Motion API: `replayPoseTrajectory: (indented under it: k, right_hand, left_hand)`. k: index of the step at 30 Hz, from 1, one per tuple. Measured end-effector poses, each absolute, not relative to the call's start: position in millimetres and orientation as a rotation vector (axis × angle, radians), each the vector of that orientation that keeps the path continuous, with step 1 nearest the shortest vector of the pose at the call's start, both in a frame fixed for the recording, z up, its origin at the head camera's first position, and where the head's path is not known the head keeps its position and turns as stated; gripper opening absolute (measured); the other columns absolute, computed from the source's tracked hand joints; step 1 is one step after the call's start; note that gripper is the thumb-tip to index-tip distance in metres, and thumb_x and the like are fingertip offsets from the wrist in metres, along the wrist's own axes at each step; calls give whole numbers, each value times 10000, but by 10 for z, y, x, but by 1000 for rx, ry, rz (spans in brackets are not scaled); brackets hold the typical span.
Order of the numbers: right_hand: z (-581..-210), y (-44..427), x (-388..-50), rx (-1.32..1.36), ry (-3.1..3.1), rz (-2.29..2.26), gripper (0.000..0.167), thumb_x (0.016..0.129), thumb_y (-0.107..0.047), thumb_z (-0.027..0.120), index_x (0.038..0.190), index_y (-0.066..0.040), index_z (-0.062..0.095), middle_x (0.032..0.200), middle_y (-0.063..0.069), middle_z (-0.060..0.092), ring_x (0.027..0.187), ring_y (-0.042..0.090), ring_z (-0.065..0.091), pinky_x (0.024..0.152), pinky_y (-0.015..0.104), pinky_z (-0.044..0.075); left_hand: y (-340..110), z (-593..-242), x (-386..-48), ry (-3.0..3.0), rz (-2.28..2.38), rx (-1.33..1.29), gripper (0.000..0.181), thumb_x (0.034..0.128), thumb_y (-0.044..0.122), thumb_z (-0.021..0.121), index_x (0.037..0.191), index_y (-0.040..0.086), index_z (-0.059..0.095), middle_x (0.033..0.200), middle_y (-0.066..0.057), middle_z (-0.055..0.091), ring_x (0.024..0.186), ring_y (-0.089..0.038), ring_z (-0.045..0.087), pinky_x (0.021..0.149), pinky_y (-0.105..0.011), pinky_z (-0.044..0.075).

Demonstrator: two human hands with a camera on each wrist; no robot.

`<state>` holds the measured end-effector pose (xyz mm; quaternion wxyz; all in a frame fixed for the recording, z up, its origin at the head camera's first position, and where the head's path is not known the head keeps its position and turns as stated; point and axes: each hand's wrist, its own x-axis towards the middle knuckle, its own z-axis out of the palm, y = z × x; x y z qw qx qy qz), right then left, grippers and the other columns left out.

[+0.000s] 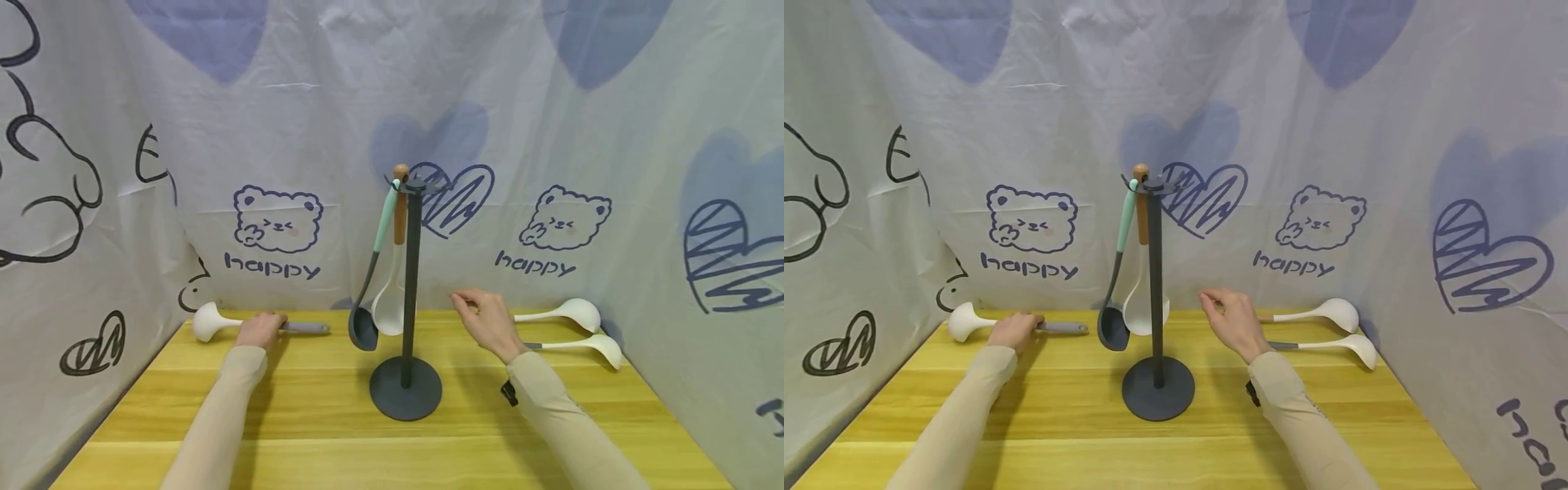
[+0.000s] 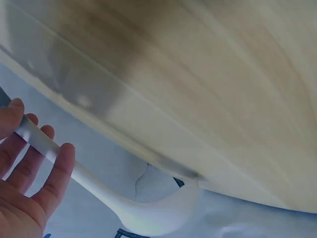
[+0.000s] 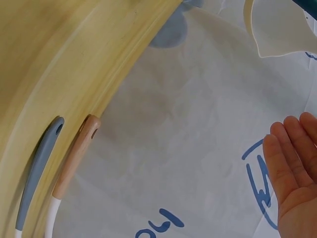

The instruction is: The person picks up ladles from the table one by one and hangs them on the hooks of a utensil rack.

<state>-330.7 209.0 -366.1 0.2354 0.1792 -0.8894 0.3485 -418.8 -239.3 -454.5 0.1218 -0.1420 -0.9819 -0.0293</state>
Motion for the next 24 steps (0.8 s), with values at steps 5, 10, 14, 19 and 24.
replayPoseTrajectory:
  k: [5,10,14,19,24]
  right_hand:
    - [-3661,2096,-3311,480,-2446,950,294,1003,-276,570,1132,-63,728,1097,108,732,986,258,701,857,442,584]
    - [-3667,2085,-3315,480,-2456,948,291,1002,-269,572,1133,-60,726,1102,109,731,989,259,699,865,444,580]
    - [-3658,2086,-3318,489,-2452,951,284,1002,-264,571,1133,-66,726,1101,109,731,984,257,700,869,447,578]
    - [-3661,2088,-3319,500,-2441,948,278,1002,-257,571,1128,-65,728,1093,110,732,975,257,701,864,452,578]
    - [-3660,2099,-3324,504,-2437,957,277,1001,-259,574,1121,-64,731,1085,111,735,972,259,702,861,461,579]
  left_hand:
    - [-2409,-4481,-4148,-2753,-58,-487,164,809,-12,683,919,109,690,794,-129,663,683,-339,616,570,-498,530]
    - [-2424,-4443,-4118,-2716,-43,-527,397,828,-117,594,1141,117,666,948,-164,677,826,-388,641,685,-555,521]
    - [-2376,-4378,-4116,-2702,-65,-542,538,838,-138,589,1302,134,606,1087,-185,683,941,-393,652,758,-556,495]
    - [-2266,-4309,-4110,-2656,-130,-547,505,885,-77,594,1333,155,567,1124,-170,683,962,-373,651,748,-500,450]
    - [-2155,-4246,-4109,-2605,-203,-507,391,951,34,582,1323,154,556,1064,-161,677,938,-362,640,730,-461,409]
